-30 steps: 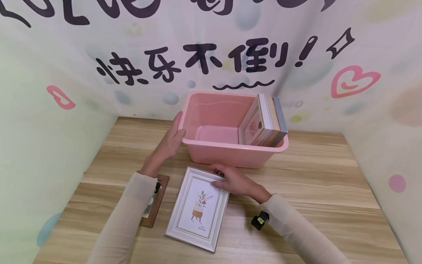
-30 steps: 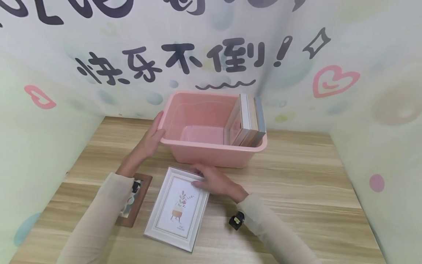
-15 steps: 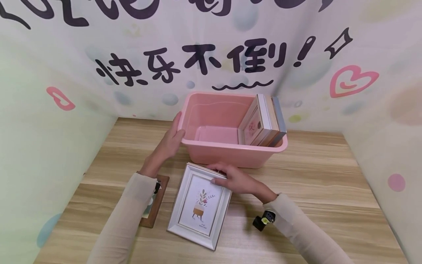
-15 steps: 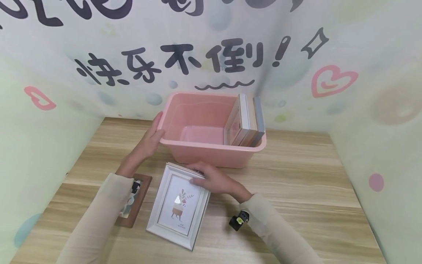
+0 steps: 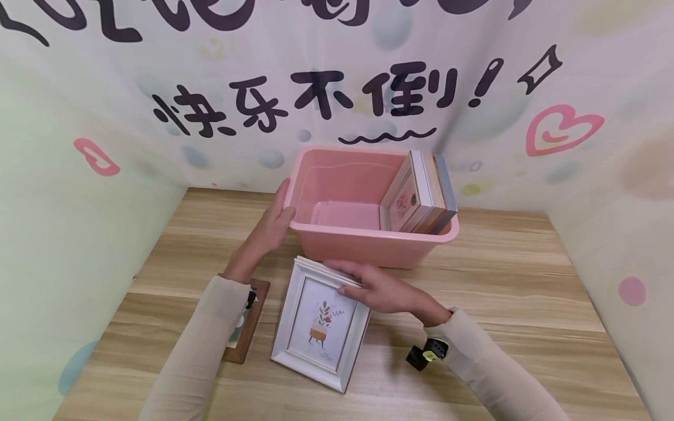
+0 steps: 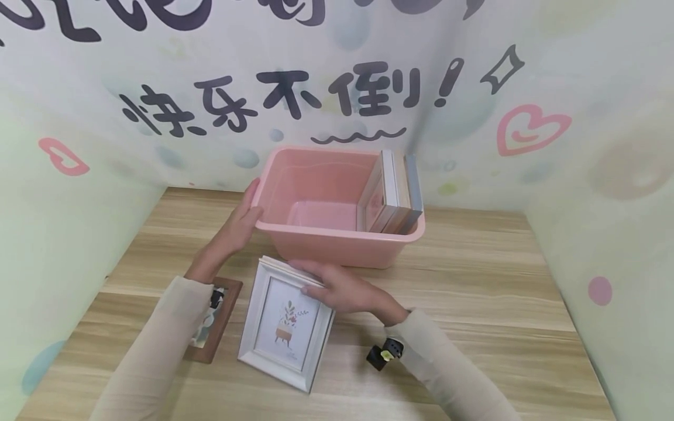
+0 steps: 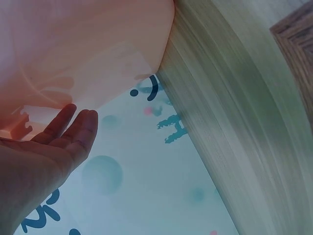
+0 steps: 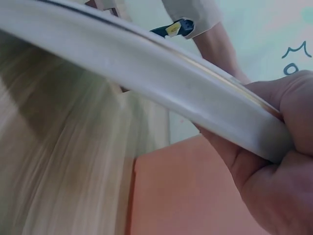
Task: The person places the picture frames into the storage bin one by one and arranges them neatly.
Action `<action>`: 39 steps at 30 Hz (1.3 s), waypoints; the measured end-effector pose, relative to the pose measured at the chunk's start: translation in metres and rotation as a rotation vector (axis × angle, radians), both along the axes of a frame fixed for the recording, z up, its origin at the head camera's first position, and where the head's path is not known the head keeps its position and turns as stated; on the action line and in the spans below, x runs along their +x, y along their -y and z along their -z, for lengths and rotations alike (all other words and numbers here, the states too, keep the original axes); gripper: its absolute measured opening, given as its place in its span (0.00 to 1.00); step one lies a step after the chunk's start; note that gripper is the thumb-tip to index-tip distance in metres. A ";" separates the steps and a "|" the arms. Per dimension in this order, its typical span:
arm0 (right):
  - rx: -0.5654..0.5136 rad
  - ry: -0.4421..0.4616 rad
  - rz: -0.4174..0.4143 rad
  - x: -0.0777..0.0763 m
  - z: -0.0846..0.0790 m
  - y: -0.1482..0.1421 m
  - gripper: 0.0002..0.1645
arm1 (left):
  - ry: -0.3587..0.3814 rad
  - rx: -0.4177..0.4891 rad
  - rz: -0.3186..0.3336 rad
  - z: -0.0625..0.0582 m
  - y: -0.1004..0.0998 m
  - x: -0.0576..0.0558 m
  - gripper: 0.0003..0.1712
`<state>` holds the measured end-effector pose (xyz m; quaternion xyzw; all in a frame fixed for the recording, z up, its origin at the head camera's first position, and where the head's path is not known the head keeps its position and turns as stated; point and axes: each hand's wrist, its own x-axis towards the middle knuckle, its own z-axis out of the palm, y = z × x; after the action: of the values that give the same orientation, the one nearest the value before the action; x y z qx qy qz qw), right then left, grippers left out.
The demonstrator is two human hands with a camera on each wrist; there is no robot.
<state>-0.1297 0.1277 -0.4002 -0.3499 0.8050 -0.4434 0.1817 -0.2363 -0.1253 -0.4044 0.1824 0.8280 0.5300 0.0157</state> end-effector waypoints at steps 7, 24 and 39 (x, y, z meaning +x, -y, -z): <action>0.001 -0.081 0.018 0.003 -0.017 -0.004 0.33 | 0.007 0.013 -0.001 0.000 0.000 0.000 0.40; 0.006 -0.067 0.205 0.000 -0.076 -0.033 0.35 | 0.017 0.015 0.010 -0.001 -0.001 0.001 0.39; -0.059 -0.130 0.328 -0.011 -0.113 -0.055 0.35 | 0.032 0.014 0.016 -0.003 -0.001 0.002 0.40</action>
<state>-0.1402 0.1830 -0.2869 -0.2470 0.8480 -0.4669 0.0442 -0.2347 -0.1245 -0.4014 0.1808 0.8224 0.5385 0.0318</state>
